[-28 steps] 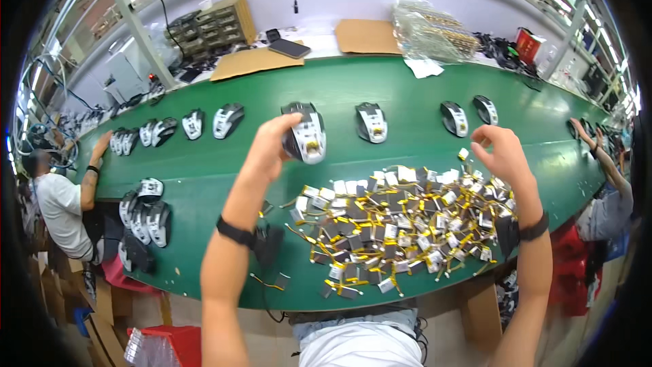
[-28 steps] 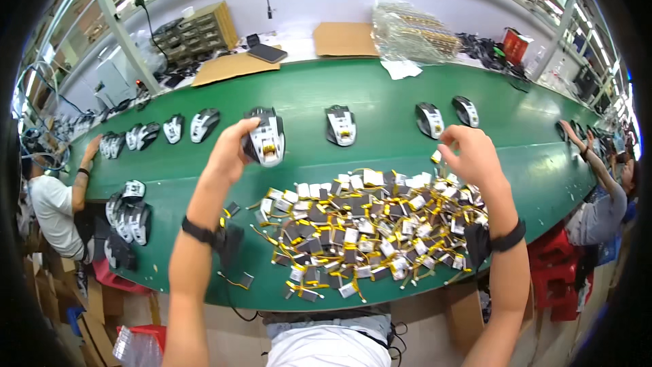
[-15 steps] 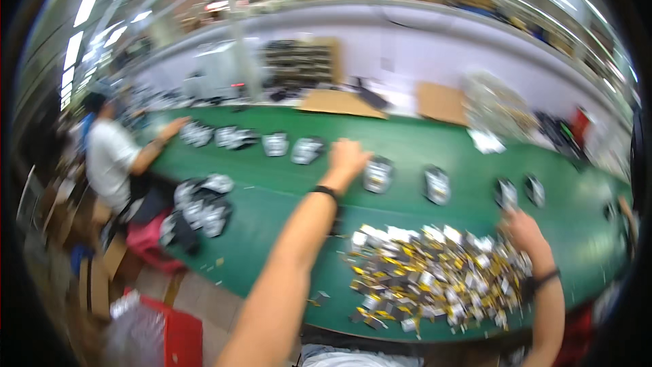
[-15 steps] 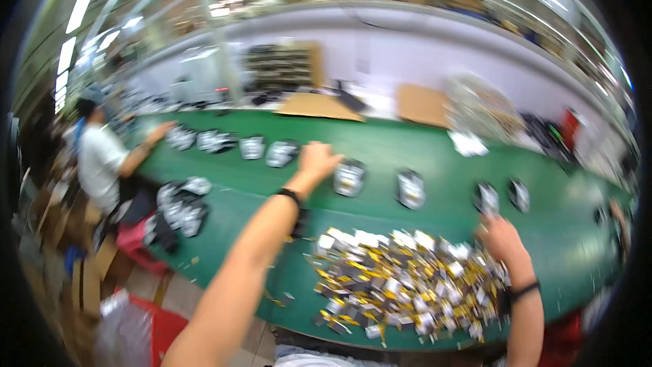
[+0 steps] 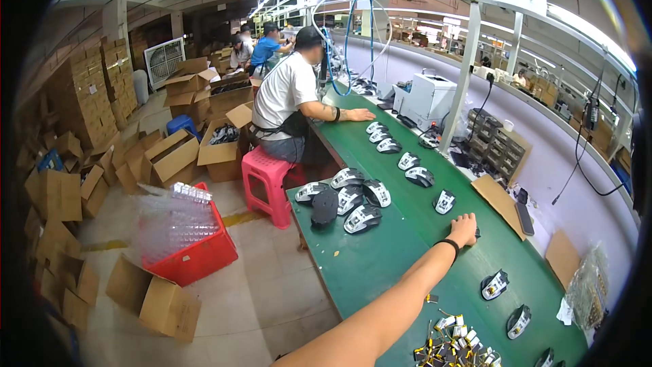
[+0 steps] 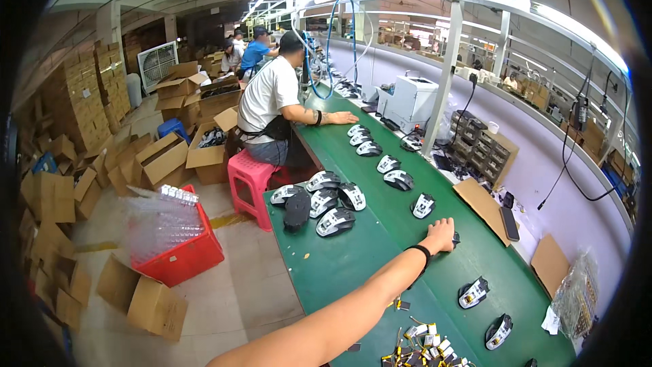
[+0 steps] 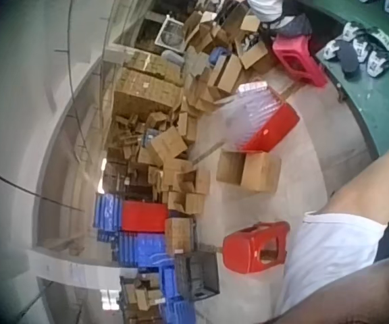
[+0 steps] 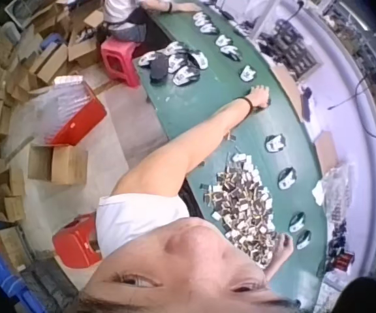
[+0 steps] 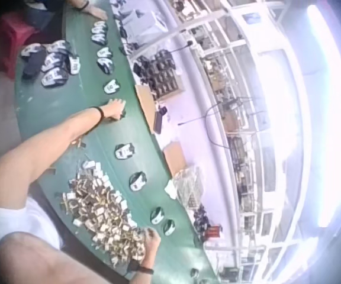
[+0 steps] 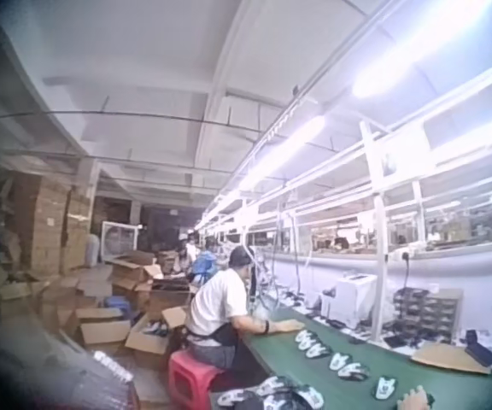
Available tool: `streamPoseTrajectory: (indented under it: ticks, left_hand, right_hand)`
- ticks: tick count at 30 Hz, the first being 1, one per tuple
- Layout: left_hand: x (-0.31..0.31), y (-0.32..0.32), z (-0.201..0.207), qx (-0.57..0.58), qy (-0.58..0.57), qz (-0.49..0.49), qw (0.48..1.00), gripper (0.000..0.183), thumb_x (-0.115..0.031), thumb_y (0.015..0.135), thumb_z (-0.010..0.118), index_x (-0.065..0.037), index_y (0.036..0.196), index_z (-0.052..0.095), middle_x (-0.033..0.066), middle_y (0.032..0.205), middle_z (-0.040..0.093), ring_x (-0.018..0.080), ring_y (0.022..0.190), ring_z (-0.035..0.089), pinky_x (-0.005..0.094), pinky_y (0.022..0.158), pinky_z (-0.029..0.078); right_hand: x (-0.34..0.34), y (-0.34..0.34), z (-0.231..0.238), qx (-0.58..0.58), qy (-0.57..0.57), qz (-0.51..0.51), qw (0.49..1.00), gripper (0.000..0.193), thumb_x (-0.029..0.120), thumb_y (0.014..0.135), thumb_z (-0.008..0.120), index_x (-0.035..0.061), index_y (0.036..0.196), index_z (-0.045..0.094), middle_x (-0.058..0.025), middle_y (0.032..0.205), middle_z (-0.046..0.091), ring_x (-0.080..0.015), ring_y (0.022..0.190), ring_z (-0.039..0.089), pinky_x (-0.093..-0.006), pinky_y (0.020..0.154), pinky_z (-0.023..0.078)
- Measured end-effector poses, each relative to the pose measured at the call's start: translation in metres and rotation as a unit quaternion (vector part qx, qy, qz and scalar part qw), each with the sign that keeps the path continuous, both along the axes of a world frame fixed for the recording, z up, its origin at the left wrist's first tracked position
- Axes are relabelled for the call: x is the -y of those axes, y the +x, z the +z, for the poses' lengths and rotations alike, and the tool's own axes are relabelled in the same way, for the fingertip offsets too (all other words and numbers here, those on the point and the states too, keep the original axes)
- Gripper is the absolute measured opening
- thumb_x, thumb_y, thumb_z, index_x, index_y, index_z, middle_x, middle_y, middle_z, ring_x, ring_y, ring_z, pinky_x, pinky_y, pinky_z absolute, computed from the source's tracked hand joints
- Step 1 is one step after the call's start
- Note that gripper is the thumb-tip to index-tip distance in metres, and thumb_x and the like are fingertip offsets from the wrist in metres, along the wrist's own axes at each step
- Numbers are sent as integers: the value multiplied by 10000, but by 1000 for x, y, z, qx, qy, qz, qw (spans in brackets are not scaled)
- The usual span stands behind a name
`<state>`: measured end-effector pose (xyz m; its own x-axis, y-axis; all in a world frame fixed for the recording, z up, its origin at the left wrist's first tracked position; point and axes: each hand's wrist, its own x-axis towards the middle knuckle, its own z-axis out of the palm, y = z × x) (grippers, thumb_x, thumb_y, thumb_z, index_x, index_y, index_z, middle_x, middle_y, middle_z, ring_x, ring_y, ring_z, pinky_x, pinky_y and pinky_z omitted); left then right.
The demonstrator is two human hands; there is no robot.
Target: The person assembles electronic devices by inserting small battery packs into the bottom slots of black and white plastic casings. They pick up a casing, insert a battery, and place the finished unit on the green workbench, repeating this process for multiple units.
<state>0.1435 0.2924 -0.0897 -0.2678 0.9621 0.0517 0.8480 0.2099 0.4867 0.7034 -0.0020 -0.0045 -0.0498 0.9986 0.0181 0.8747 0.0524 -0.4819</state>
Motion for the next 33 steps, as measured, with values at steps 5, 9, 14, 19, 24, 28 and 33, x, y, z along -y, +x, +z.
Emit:
streamPoseTrajectory:
  ticks: [5, 9, 14, 19, 24, 28, 33]
  left_hand:
    - [26, 15, 24, 128, 33, -71, 989, 964, -352, 600, 890, 58, 1285, 349, 276, 1216, 553, 371, 1137, 574, 469, 945, 480]
    - [81, 49, 54, 411, 122, -170, 887, 980, -460, 663, 850, 66, 1323, 353, 185, 1029, 623, 237, 902, 644, 351, 773, 533]
    - [185, 97, 109, 624, 26, -321, 712, 775, -471, 806, 751, 9, 1329, 439, 78, 1057, 609, 113, 923, 584, 254, 783, 492]
    - [247, 131, 131, 660, -16, -445, 605, 723, -415, 836, 714, 9, 1349, 431, 45, 1122, 575, 101, 1020, 530, 249, 914, 431]
    - [263, 139, 133, 676, -18, -438, 592, 737, -427, 830, 716, 9, 1345, 420, 52, 1119, 568, 98, 1010, 533, 247, 892, 436]
    - [269, 136, 142, 666, -13, -447, 597, 755, -420, 814, 734, -6, 1355, 408, 44, 1093, 564, 92, 977, 541, 244, 857, 452]
    - [269, 130, 147, 648, -16, -436, 625, 819, -442, 780, 748, -5, 1372, 386, 52, 1115, 548, 110, 1019, 525, 266, 896, 437]
  right_hand:
    - [23, -45, 8, -218, 16, -6, 976, 176, 63, 956, 573, -53, 1059, 658, -77, 940, 672, -116, 860, 576, -266, 772, 481]
    - [44, -105, 25, -204, 32, 74, 976, 197, 45, 959, 563, -52, 1105, 653, -87, 955, 670, -126, 856, 589, -263, 777, 488]
    - [48, -164, 39, -238, 63, 69, 967, 244, 21, 960, 550, -37, 1189, 611, -84, 940, 681, -119, 795, 612, -242, 713, 505]
    - [42, -192, 37, -335, 179, 49, 924, 421, 55, 968, 556, 30, 1377, 459, -89, 935, 691, -108, 759, 622, -200, 650, 507]
    - [22, -234, 53, -348, 299, 1, 889, 132, 108, 935, 596, -3, 866, 594, -41, 742, 611, -90, 672, 553, -236, 621, 436]
    - [1, -246, 59, -308, 375, -14, 874, 115, 61, 905, 650, -32, 853, 608, -33, 748, 619, -71, 667, 552, -213, 638, 432]
    - [-15, -247, 45, -375, 336, -17, 864, 158, 113, 936, 637, 3, 872, 544, 2, 756, 582, -43, 688, 518, -199, 623, 404]
